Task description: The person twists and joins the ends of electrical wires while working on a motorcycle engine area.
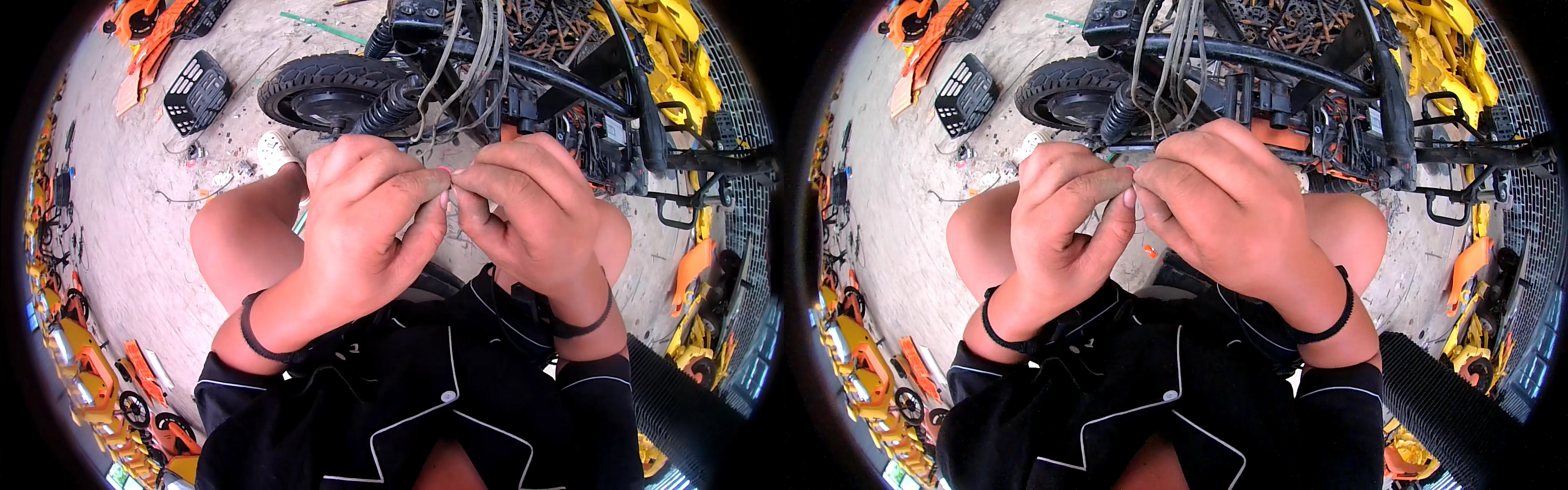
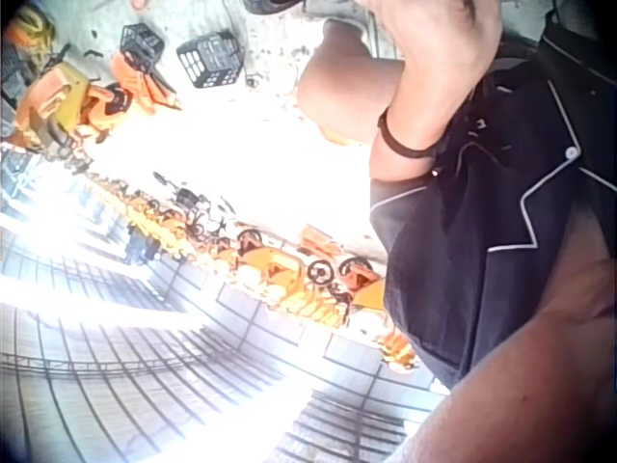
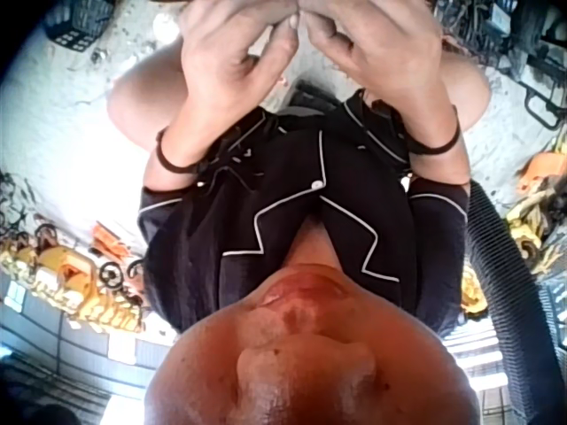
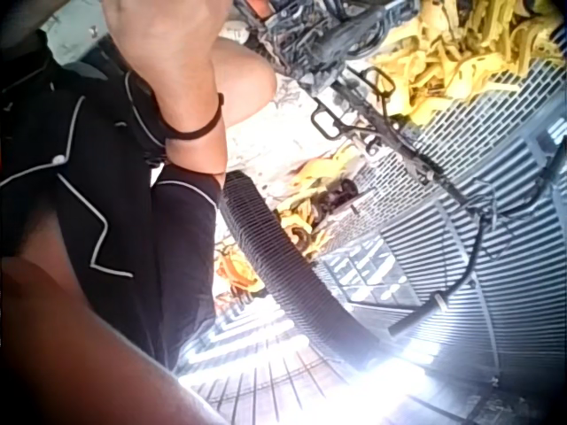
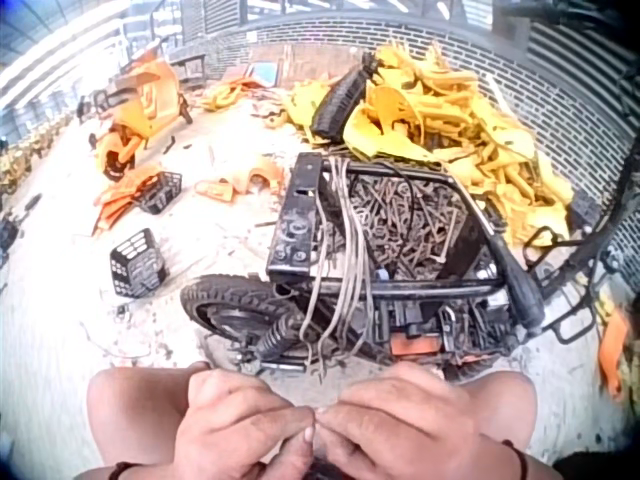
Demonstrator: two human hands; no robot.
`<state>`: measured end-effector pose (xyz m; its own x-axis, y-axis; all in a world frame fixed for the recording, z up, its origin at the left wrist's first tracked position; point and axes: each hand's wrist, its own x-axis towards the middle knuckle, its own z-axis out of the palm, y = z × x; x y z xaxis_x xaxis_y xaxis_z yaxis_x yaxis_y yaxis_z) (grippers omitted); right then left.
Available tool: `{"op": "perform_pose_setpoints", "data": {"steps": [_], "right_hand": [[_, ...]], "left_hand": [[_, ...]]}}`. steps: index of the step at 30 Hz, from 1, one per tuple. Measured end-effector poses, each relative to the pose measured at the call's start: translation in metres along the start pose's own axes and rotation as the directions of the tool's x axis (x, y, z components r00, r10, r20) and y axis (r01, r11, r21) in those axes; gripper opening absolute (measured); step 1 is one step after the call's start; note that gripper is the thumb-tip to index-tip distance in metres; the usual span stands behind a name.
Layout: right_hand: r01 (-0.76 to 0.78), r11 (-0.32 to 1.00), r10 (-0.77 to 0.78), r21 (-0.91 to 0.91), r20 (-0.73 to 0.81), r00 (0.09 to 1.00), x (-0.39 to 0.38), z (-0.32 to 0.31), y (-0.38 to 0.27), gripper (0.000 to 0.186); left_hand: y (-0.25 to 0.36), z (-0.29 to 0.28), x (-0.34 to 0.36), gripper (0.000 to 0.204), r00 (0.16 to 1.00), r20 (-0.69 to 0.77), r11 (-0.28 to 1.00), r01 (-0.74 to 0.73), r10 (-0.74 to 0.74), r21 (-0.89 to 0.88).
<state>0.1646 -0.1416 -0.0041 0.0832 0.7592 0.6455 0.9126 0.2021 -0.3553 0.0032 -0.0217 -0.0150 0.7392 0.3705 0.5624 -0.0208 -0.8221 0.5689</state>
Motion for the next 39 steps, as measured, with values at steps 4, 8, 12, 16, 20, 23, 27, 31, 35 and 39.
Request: {"op": "perform_pose_setpoints", "data": {"steps": [4, 8, 12, 16, 20, 23, 27, 31, 35, 39], "right_hand": [[-0.011, 0.999, 0.011, 0.037, -0.011, 1.0, 0.0016, 0.0012, -0.0013, 0.025], [-0.067, 0.993, 0.069, 0.096, -0.024, 0.997, 0.0044, 0.0018, -0.0033, 0.022], [-0.253, 0.928, 0.255, 0.274, 0.032, 0.967, 0.0048, -0.0042, -0.0005, 0.02], [-0.219, 0.923, 0.211, 0.315, 0.06, 0.976, 0.0068, -0.0078, 0.0022, 0.02], [-0.171, 0.96, 0.154, 0.223, 0.091, 0.984, 0.0072, -0.0062, -0.0016, 0.023], [-0.143, 0.974, 0.126, 0.177, 0.105, 0.986, 0.0064, -0.006, -0.0019, 0.024], [-0.124, 0.977, 0.105, 0.175, 0.112, 0.988, 0.0044, -0.0068, -0.0013, 0.023], [-0.069, 0.992, 0.061, 0.104, 0.074, 0.995, 0.0027, -0.0042, -0.0032, 0.024], [-0.039, 0.998, 0.037, 0.051, 0.048, 0.998, 0.0012, -0.0015, -0.0049, 0.025], [-0.032, 0.998, 0.029, 0.049, 0.053, 0.998, 0.0025, -0.0016, -0.0048, 0.025]], "left_hand": [[0.0001, -0.0025, 0.0012, 0.021, 1.0, 0.015, 1.0, 0.002, -0.002, 0.0], [-0.0005, -0.0047, 0.001, 0.02, 1.0, 0.024, 0.999, 0.007, -0.006, -0.036], [0.0, -0.0059, 0.0012, 0.02, 0.999, 0.031, 0.995, 0.028, -0.025, -0.097], [-0.0036, -0.0061, 0.0002, 0.019, 0.997, 0.019, 0.987, 0.072, -0.07, -0.145], [-0.0027, -0.0035, -0.0018, 0.018, 0.998, -0.005, 0.993, 0.067, -0.068, -0.098], [-0.0015, -0.0024, -0.0007, 0.018, 0.999, -0.012, 0.998, 0.049, -0.05, -0.033], [-0.001, -0.0016, 0.0004, 0.019, 1.0, -0.011, 0.999, 0.02, -0.02, 0.038], [-0.0015, 0.001, -0.0021, 0.021, 1.0, -0.021, 0.998, -0.004, 0.006, 0.069], [-0.0015, 0.001, -0.0024, 0.022, 1.0, -0.005, 0.998, -0.018, 0.019, 0.066], [-0.0012, -0.0002, -0.002, 0.023, 1.0, 0.015, 0.999, -0.018, 0.017, 0.045]]}}
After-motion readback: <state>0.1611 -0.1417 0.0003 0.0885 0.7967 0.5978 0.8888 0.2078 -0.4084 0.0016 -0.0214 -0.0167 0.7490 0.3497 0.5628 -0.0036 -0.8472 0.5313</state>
